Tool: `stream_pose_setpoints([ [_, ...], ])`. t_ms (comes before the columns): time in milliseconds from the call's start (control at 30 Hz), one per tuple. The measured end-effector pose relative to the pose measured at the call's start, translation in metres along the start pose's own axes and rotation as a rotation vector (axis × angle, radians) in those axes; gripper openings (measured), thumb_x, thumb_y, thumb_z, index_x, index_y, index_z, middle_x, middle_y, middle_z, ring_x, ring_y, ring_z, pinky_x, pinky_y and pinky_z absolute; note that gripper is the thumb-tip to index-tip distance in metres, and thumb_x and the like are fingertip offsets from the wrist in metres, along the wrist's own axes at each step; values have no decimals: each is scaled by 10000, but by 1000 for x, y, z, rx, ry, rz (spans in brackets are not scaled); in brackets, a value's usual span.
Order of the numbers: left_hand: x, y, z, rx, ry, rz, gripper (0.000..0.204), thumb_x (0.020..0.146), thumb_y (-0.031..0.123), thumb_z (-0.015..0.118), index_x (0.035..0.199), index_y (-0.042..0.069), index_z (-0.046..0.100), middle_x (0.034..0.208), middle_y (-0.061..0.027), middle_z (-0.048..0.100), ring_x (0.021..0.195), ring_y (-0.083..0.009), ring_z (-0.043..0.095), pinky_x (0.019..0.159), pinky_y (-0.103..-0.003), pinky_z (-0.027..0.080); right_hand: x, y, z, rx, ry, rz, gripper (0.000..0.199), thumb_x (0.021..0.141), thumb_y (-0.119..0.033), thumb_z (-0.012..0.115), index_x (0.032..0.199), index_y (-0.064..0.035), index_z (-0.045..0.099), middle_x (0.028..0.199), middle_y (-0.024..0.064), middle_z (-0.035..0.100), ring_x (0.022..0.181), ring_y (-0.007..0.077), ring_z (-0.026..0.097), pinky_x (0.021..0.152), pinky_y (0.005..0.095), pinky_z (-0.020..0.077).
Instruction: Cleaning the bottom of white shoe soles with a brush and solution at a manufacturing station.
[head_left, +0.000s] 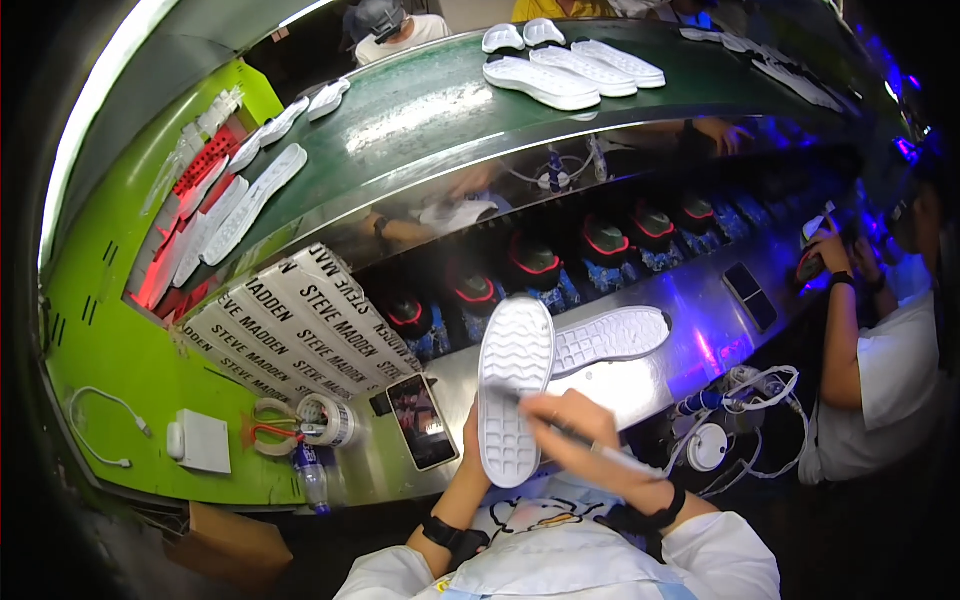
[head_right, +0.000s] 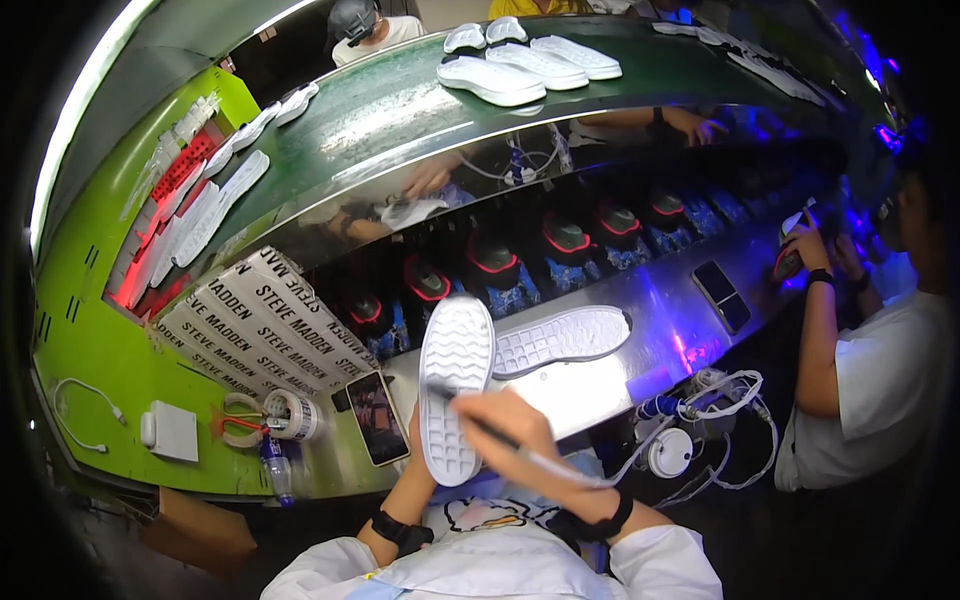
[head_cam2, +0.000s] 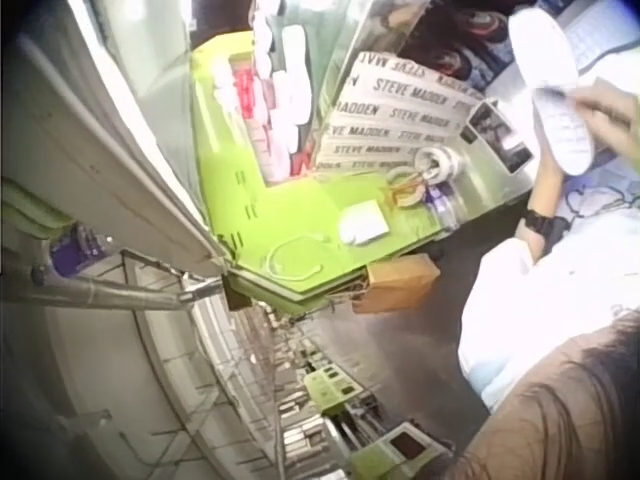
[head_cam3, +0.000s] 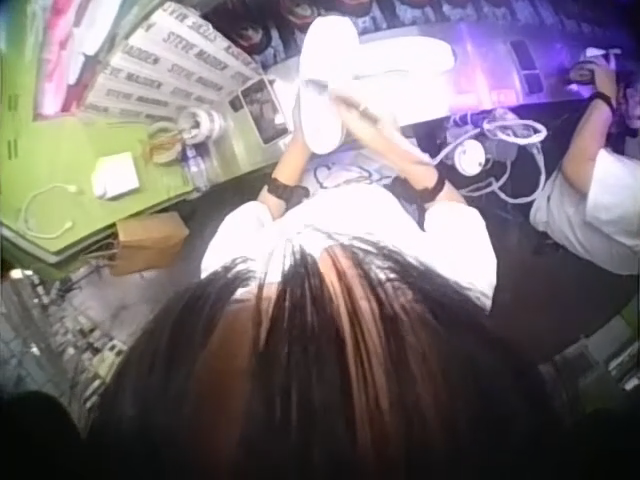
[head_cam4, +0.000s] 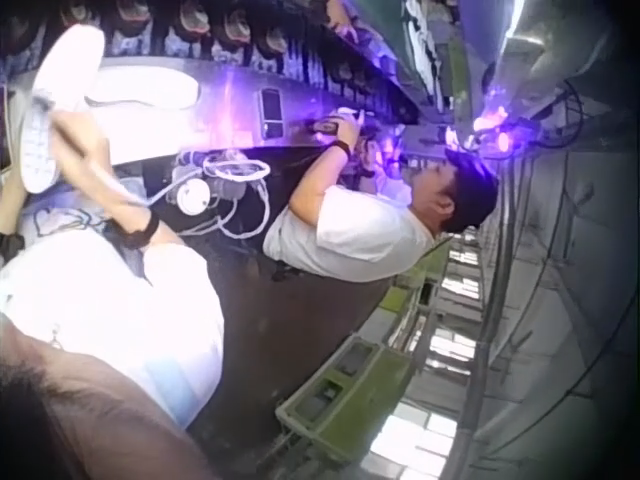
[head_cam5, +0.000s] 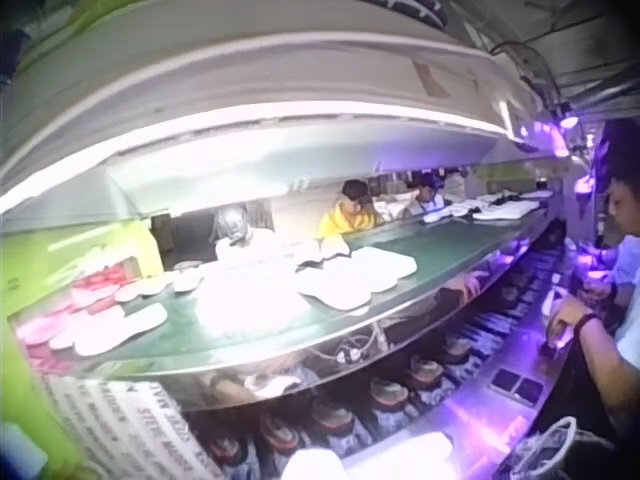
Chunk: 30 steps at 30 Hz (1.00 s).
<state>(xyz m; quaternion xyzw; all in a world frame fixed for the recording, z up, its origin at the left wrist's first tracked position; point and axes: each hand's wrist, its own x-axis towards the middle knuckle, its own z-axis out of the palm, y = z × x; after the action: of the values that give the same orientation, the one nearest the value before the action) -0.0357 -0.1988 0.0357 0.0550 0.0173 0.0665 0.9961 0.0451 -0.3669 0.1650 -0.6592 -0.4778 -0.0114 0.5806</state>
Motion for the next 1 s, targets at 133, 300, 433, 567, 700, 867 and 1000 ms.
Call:
stream_pose_setpoints([
  [133,19,-3,43,104,4,-81,641,918,553,350,1311,54,434,1175,-213,558,914,-383,621,795,-463,541,-18,-4,20,-49,-194,-106,254,743,-67,680,996,-76,668,963,98,664,830,268,626,741,340,514],
  [300,37,23,53,312,-116,-48,639,938,512,325,1316,5,409,1076,-254,585,878,-379,624,714,-446,561,6,-8,1,145,-233,43,255,780,-22,644,1031,-50,674,997,122,663,947,261,613,852,336,470],
  [433,43,29,95,425,-25,-335,605,969,432,353,1351,-37,374,1242,-278,523,1079,-380,581,832,-442,540,-1,-7,-11,378,-496,220,257,802,-29,635,1056,-34,668,1009,149,668,902,252,652,785,293,512],
  [567,76,46,95,509,-112,-611,472,974,276,435,1305,-61,447,1217,-202,574,1097,-288,587,923,-368,495,6,-1,-15,273,-357,136,252,778,-38,661,1029,-50,692,1014,121,683,949,233,652,832,297,504],
  [700,94,39,102,1209,-86,-788,355,920,241,580,1154,-24,612,1120,-78,633,960,-114,601,818,-222,482,17,-3,-34,98,-575,10,252,739,-74,684,988,-96,707,989,37,692,830,230,638,747,325,500],
  [867,98,41,111,1087,85,-1252,403,961,300,480,1239,17,550,1181,-90,611,1035,-134,586,886,-243,461,12,-5,-58,-127,-669,-258,229,730,-56,674,956,-75,705,967,54,675,832,236,618,773,331,504],
  [1000,59,42,49,-44,-236,-543,694,937,529,316,1425,35,312,1452,-185,344,1303,-347,389,1078,-507,293,17,3,-75,299,-208,299,255,749,-1,677,1004,-12,685,949,120,668,924,177,618,846,294,481],
])
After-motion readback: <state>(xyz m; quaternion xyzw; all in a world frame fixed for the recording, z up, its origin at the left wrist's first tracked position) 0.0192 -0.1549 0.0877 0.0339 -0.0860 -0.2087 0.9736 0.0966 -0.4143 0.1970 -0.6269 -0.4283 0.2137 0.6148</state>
